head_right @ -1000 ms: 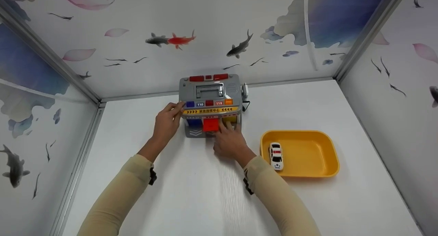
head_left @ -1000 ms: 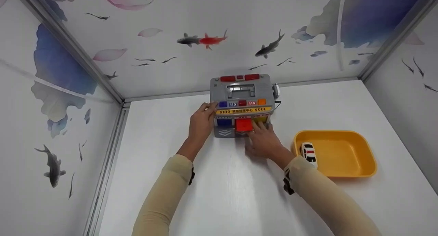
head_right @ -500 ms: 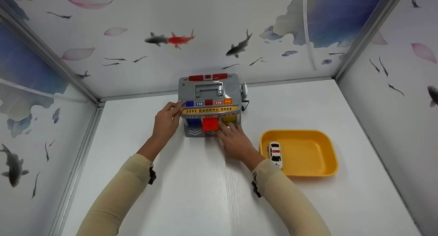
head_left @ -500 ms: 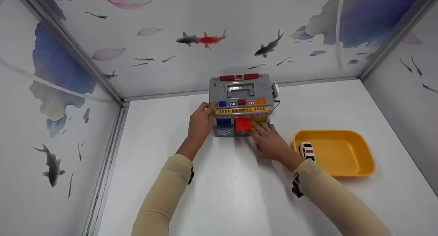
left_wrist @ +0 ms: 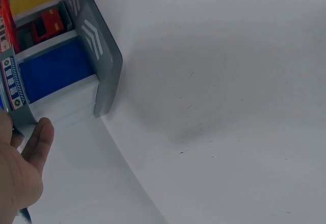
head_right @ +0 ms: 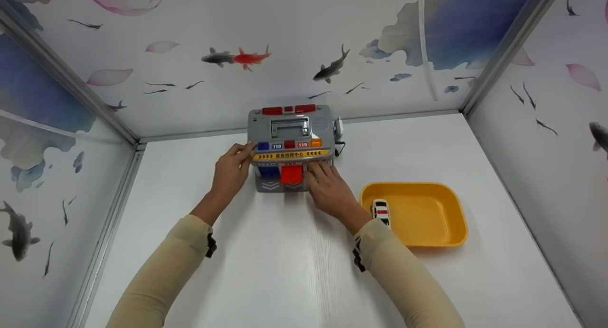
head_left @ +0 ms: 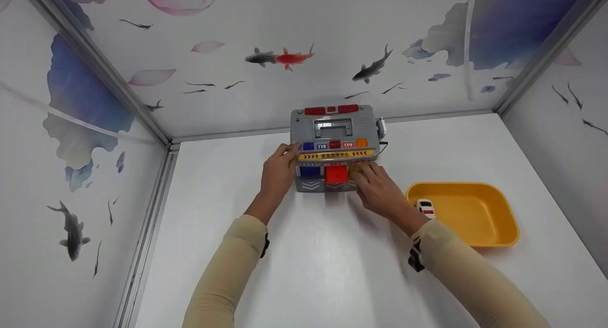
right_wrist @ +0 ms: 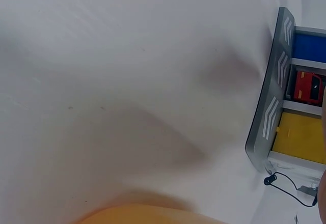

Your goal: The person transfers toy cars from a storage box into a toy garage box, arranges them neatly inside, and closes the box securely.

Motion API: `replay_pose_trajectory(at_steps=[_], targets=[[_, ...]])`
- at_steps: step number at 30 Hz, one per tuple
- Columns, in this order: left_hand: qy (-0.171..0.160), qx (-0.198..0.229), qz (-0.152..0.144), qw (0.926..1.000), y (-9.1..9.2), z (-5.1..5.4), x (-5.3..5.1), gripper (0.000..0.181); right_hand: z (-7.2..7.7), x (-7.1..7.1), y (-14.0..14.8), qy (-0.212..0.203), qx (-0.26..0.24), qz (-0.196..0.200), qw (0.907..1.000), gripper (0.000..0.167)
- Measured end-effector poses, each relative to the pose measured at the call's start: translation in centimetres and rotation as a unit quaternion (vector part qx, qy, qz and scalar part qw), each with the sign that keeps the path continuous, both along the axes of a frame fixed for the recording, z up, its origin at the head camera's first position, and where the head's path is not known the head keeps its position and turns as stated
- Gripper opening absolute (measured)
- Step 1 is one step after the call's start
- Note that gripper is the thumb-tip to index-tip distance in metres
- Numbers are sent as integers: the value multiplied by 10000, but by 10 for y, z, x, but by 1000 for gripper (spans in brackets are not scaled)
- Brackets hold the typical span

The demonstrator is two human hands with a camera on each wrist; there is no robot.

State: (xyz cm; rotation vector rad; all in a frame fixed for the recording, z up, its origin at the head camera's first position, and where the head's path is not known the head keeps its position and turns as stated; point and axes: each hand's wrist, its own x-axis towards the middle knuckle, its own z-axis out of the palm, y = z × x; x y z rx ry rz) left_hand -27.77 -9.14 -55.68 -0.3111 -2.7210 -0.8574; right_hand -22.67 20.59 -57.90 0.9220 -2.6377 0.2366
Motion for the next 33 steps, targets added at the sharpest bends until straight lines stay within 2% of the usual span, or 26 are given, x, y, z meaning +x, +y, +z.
replay_pose_trajectory(at_steps=[5,8,19,26,33], targets=[[-104,-20,41,9999,0,0,0,37,6,-6,-6,415,24,-99,9991,46],[-119,39,44,9999,0,-1,0,37,9,-11,-11,479,58,-159,9987,50],[-94,-18,0,10000,0,-2,1,38,16,-23,-26,13,647,-599,9961,69],[136,-34,-25,9999,0,-1,0,35,16,-27,-35,-183,820,-846,9929,81],[-29,-61,33,10000,-1,0,0,35,12,-29,-41,-207,931,-1052,9899,84]])
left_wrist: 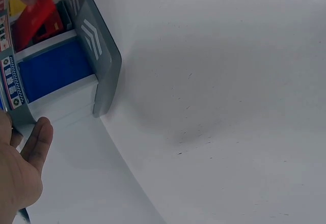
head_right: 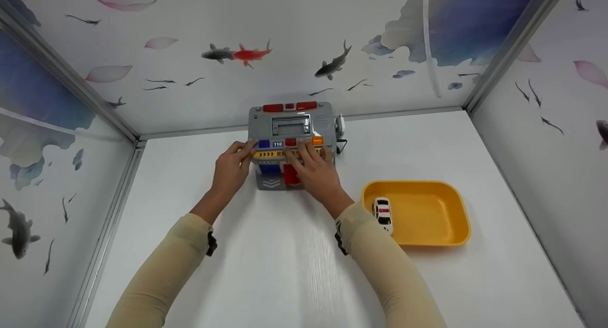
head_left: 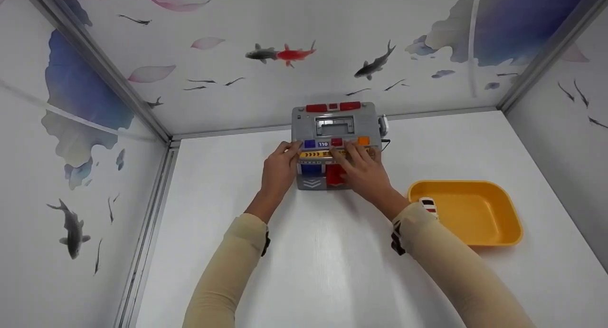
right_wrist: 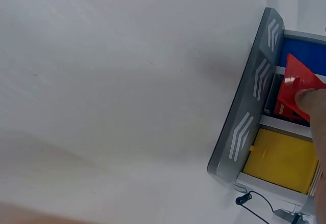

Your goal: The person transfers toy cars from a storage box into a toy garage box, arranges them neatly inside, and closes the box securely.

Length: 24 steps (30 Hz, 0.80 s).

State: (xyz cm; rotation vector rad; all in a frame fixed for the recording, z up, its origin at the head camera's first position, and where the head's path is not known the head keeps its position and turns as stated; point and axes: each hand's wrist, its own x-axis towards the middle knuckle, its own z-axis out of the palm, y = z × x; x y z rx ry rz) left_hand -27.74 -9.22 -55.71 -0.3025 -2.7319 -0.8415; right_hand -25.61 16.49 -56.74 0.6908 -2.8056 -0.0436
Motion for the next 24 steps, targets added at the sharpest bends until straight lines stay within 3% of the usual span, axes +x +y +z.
replay_pose_trajectory(at_steps=[15,24], targets=[[-1,73,-3,10000,-1,-1,-1,36,-4,-8,-9,186,210,-28,9996,85],[179,11,-11,9998,0,-2,0,34,-10,-10,-11,569,505,34,9971,90]])
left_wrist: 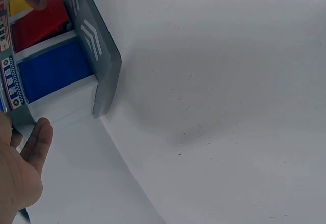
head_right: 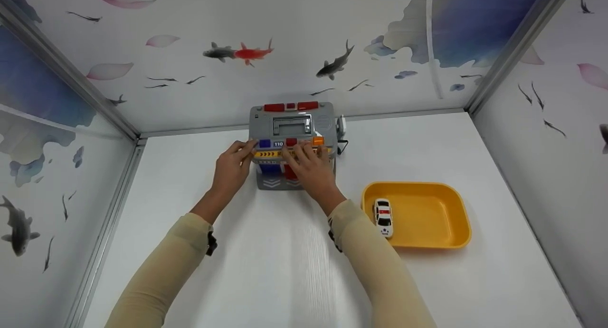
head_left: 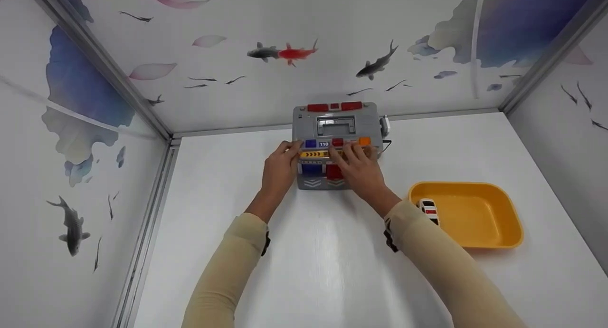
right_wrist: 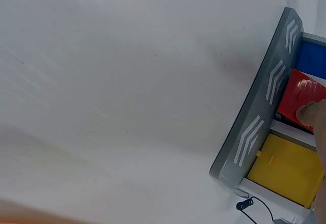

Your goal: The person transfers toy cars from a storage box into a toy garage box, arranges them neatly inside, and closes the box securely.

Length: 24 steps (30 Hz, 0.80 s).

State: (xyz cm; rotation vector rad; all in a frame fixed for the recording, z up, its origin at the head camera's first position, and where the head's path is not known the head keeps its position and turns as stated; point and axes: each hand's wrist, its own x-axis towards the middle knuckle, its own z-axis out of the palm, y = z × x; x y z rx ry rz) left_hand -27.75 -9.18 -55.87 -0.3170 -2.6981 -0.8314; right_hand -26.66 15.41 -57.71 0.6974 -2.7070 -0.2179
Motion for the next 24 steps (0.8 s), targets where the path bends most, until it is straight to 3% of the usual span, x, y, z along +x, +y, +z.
replay_pose_trajectory(at_steps=[11,24], targets=[[-113,88,-23,9999,2,-1,2,36,-4,-1,-1,4,52,-26,10000,82],[-83,128,17,9999,0,0,0,35,-5,-4,-4,168,260,-104,9995,84]])
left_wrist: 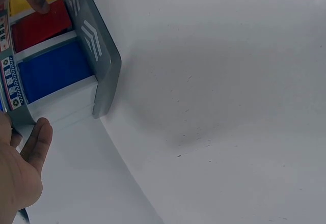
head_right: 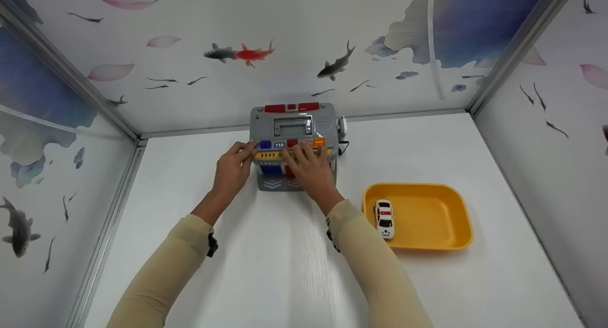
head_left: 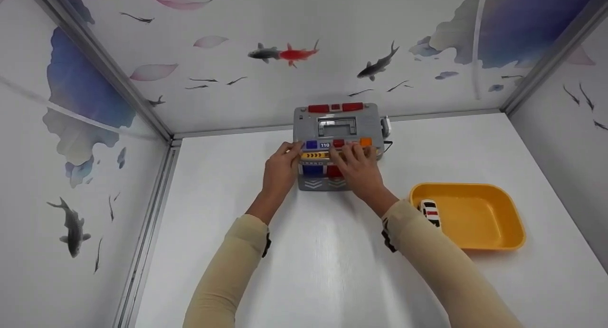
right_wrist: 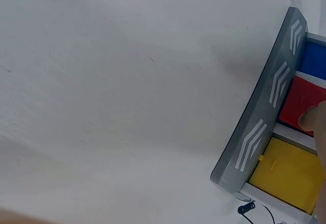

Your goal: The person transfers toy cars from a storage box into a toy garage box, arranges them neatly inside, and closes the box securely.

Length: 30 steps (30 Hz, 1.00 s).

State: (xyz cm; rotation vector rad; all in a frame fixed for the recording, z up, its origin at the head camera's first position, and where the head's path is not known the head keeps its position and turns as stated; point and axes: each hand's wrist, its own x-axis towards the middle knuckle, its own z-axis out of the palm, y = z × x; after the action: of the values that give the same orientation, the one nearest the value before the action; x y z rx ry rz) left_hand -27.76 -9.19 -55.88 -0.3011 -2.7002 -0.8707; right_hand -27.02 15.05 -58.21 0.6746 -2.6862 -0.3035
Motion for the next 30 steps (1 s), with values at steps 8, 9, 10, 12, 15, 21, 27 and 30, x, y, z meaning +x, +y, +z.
replay_pose_trajectory(at_steps=[8,9,10,12,15,21,27,30], targets=[[1,44,-6,10000,-1,-2,1,36,-2,-1,0,185,-8,106,9998,84],[1,62,-11,10000,-1,-1,1,36,-1,-1,0,173,-13,105,9998,84],[3,78,-20,10000,-1,-1,1,36,-1,-1,0,159,-11,99,9998,84],[23,110,-39,9999,-1,-1,2,35,0,-1,0,104,-14,86,9999,85],[60,111,-61,9999,-1,-1,2,35,0,-1,0,52,-24,77,10000,87],[100,78,-58,9999,-1,-2,0,35,0,-2,-1,135,-61,120,9998,85],[6,101,-41,9999,-2,-3,0,36,-4,-3,-2,240,-35,124,9996,85],[-11,101,-45,9999,-2,-4,0,36,-5,-3,-2,233,33,94,9997,89]])
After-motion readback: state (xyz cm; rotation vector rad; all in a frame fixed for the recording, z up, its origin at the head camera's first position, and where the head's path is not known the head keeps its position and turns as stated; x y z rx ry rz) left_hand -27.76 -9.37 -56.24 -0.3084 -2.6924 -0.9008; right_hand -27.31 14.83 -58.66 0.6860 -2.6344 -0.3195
